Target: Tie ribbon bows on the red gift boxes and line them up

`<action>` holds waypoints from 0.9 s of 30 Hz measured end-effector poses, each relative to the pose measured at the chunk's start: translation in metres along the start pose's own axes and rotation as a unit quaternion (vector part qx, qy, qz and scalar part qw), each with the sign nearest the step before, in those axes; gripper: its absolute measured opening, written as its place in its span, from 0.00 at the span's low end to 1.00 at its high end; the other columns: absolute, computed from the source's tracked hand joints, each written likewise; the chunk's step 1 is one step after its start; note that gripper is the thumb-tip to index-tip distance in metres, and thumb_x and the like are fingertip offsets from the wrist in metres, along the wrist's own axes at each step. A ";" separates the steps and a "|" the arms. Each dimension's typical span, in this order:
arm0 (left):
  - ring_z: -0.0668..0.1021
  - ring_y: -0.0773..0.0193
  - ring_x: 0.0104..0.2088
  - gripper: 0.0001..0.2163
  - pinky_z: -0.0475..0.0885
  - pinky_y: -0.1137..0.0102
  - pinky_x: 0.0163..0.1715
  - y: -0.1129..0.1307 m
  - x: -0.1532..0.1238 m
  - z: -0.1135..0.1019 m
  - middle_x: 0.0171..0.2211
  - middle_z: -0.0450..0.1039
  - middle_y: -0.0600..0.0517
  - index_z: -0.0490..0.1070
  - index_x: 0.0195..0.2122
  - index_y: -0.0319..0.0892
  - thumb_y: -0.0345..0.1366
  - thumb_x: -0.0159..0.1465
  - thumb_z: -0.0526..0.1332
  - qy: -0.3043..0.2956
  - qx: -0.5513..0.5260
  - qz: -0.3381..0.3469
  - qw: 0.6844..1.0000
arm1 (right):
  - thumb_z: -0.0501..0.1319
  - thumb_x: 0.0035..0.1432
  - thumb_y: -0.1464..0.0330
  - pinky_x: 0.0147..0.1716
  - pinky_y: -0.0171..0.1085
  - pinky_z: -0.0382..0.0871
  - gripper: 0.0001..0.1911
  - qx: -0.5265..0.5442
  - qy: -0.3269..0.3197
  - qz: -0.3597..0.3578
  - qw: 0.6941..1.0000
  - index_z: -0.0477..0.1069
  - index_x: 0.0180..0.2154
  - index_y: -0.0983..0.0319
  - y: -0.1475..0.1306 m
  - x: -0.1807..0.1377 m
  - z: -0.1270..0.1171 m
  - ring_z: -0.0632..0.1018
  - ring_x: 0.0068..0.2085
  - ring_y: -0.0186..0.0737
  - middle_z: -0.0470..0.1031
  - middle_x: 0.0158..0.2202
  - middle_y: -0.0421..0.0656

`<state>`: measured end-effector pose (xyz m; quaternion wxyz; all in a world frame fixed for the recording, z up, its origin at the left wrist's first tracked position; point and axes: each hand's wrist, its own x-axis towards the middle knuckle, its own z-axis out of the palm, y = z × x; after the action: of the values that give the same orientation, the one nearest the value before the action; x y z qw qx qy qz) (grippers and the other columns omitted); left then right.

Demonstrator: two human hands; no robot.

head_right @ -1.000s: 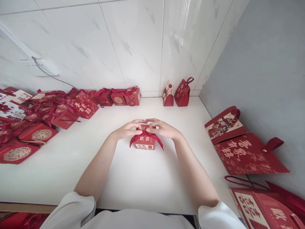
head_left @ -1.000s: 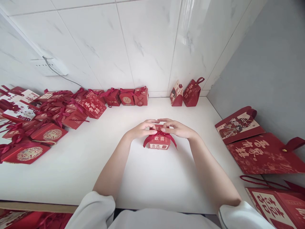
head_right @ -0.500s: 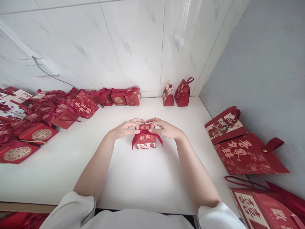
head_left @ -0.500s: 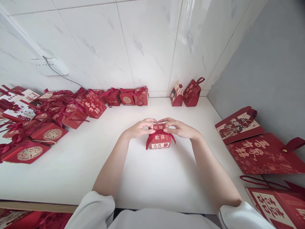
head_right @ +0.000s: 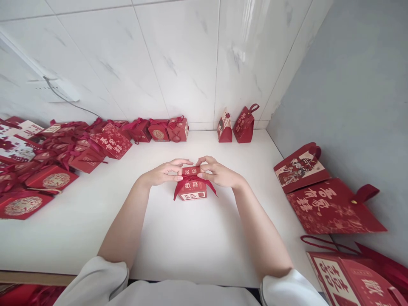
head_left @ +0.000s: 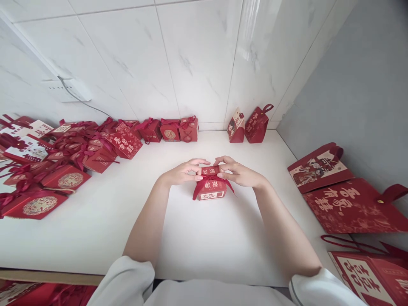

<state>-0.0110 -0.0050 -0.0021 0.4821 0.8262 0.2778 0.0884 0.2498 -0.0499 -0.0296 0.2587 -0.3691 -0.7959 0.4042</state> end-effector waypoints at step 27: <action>0.71 0.57 0.52 0.15 0.64 0.62 0.55 0.018 0.002 0.008 0.53 0.67 0.50 0.74 0.32 0.44 0.48 0.64 0.54 0.075 0.027 -0.050 0.996 | 0.52 0.64 0.54 0.47 0.42 0.66 0.18 -0.007 0.094 0.046 0.994 0.74 0.38 0.58 -0.035 -0.008 -0.008 0.74 0.44 0.41 0.72 0.45 0.45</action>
<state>0.0006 -0.0163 0.0086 0.4413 0.8151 0.3561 0.1184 0.2469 -0.0669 0.0028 0.3111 -0.4434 -0.7529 0.3738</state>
